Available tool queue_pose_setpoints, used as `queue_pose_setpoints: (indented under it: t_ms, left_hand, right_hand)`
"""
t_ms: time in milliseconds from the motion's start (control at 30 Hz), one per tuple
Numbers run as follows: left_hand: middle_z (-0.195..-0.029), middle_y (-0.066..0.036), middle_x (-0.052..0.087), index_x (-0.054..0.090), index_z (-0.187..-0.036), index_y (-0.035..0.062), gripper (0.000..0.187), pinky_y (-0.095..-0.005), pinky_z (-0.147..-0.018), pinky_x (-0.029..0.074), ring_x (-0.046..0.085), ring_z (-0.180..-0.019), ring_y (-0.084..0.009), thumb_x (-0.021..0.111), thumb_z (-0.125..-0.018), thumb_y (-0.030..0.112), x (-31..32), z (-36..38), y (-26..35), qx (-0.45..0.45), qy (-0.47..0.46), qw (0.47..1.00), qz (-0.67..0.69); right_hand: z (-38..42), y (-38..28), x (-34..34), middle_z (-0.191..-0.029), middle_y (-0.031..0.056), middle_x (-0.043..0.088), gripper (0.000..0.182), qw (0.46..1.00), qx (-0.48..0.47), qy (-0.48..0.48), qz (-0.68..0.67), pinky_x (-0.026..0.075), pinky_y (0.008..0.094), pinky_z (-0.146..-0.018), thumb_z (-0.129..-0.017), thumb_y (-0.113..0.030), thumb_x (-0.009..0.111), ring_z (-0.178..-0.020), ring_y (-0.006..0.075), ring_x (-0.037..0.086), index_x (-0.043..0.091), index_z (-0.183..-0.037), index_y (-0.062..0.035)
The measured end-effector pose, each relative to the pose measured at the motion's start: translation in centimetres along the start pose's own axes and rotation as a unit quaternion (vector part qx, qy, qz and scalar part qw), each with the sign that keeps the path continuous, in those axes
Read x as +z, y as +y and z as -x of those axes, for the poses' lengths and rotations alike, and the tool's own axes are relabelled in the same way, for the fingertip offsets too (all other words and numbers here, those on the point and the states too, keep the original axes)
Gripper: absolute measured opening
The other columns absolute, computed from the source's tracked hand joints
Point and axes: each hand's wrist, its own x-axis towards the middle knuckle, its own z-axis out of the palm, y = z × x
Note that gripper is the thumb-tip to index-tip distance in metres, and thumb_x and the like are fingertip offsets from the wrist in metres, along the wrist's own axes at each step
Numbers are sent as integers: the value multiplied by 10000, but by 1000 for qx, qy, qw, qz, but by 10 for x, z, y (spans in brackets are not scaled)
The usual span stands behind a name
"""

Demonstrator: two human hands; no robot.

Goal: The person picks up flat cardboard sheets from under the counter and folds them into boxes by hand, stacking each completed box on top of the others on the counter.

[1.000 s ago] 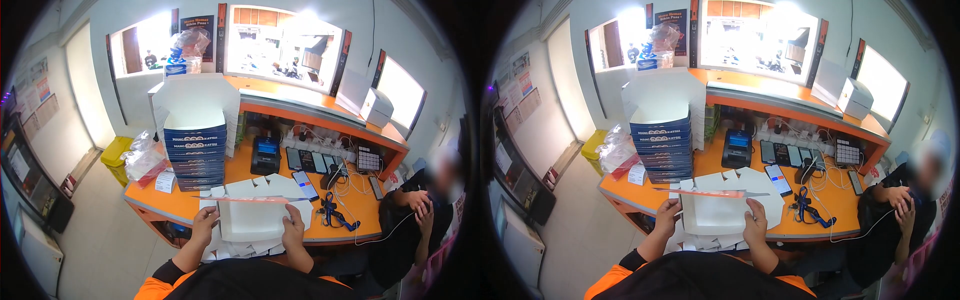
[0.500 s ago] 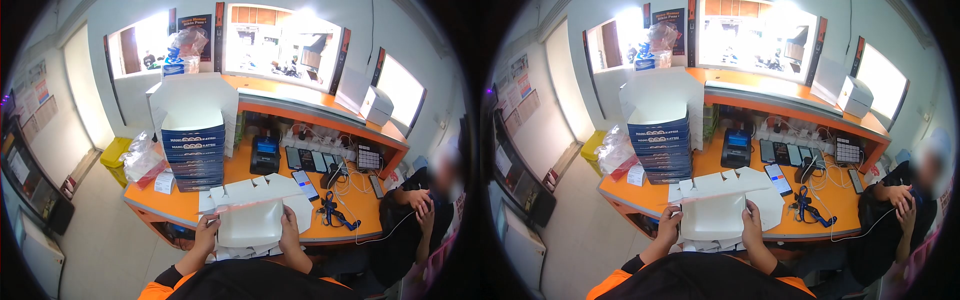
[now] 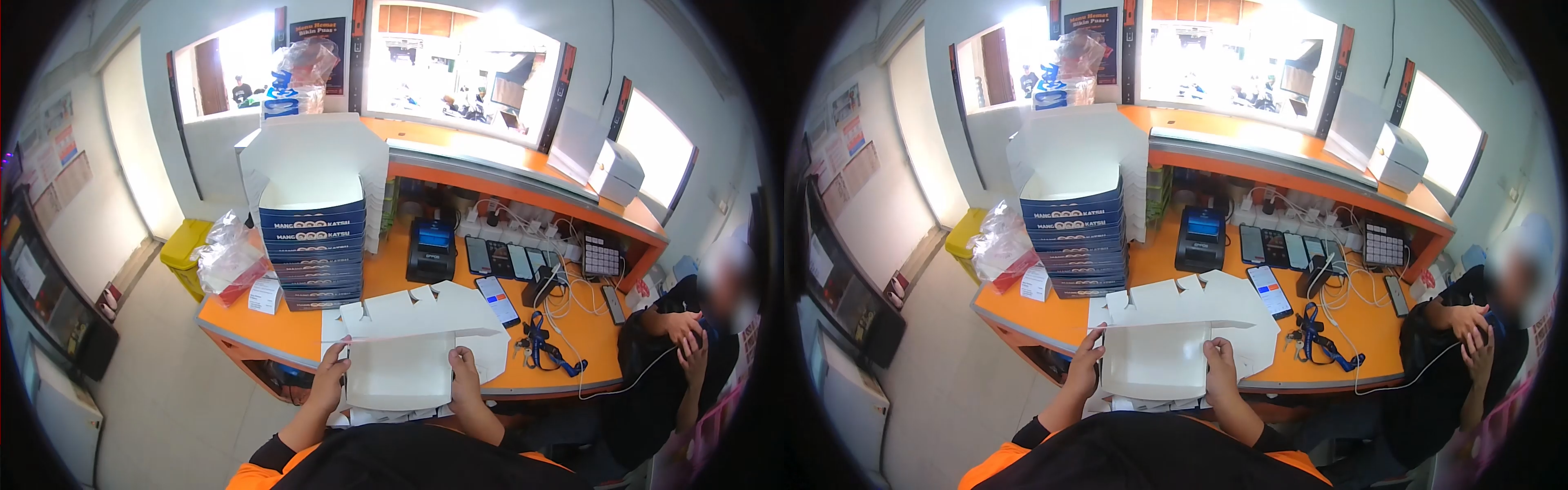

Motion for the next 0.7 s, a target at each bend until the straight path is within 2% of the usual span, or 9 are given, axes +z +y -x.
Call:
queue_pose_setpoints:
  t_ms: [67, 167, 267, 367, 467, 567, 667, 700]
  left_hand:
    - [-1290, -112, 389, 340, -1311, 49, 489, -270, -924, 331, 427, -1095, -169, 449, -835, 53, -8, -7, -12, 30, -9, 1000, 2]
    - [-1252, -140, 411, 279, -1316, 73, 501, -296, -893, 375, 453, -1069, -189, 477, -855, 70, 8, 0, 2, 9, 11, 999, -29]
    - [-1212, -156, 419, 220, -1314, 96, 542, -302, -843, 420, 481, -1030, -202, 513, -858, 91, 5, -1, 5, -24, 7, 1000, 17]
    - [-1188, -147, 424, 227, -1300, 91, 536, -285, -812, 437, 498, -992, -194, 522, -853, 94, -3, -4, 1, -40, 22, 997, 55]
    - [-1158, -132, 448, 235, -1294, 90, 513, -292, -811, 435, 497, -974, -184, 511, -861, 101, -1, -3, 2, -1, 2, 999, 35]
    - [-1119, -119, 479, 258, -1279, 91, 458, -288, -815, 428, 497, -962, -173, 484, -883, 134, -4, -4, 5, 11, 14, 1000, 15]
    - [-1099, -114, 491, 302, -1251, 91, 391, -282, -826, 418, 495, -969, -165, 457, -902, 176, -8, -10, 8, -60, 69, 993, 80]
    - [-1118, -104, 478, 310, -1250, 90, 372, -280, -839, 412, 485, -993, -162, 433, -910, 180, -8, -10, 10, -64, 70, 993, 75]
  right_hand:
    - [-1, 2, 0, -919, 53, 499, 232, 999, 23, 0, -38, 430, 277, -734, -906, -268, 462, -859, 130, 486, 409, -1030, -79]
    - [-4, 8, -3, -956, 67, 499, 230, 998, 53, -18, -38, 443, 296, -754, -902, -245, 463, -883, 143, 496, 391, -1041, -76]
    - [-4, 6, -5, -979, 91, 496, 273, 994, 56, -80, -53, 444, 300, -763, -877, -190, 499, -897, 157, 499, 352, -1079, -79]
    - [0, -9, -8, -986, 120, 492, 324, 983, 66, -162, 54, 444, 297, -763, -854, -140, 522, -905, 166, 501, 318, -1099, -83]
    - [-5, -3, -10, -1070, 129, 466, 439, 985, 65, -139, 77, 425, 345, -859, -817, -146, 555, -987, 211, 493, 288, -1159, -82]
    - [-11, 4, -16, -1081, 113, 458, 423, 982, 61, -164, 76, 430, 342, -848, -839, -199, 540, -988, 201, 493, 295, -1164, -84]
    - [-11, -2, -10, -958, 78, 476, 281, 980, 106, -165, 22, 457, 298, -704, -873, -234, 490, -884, 152, 500, 323, -1071, -123]
    - [-14, -1, -10, -1006, 80, 468, 328, 978, 122, -164, 51, 451, 315, -749, -873, -266, 489, -924, 162, 496, 318, -1104, -108]
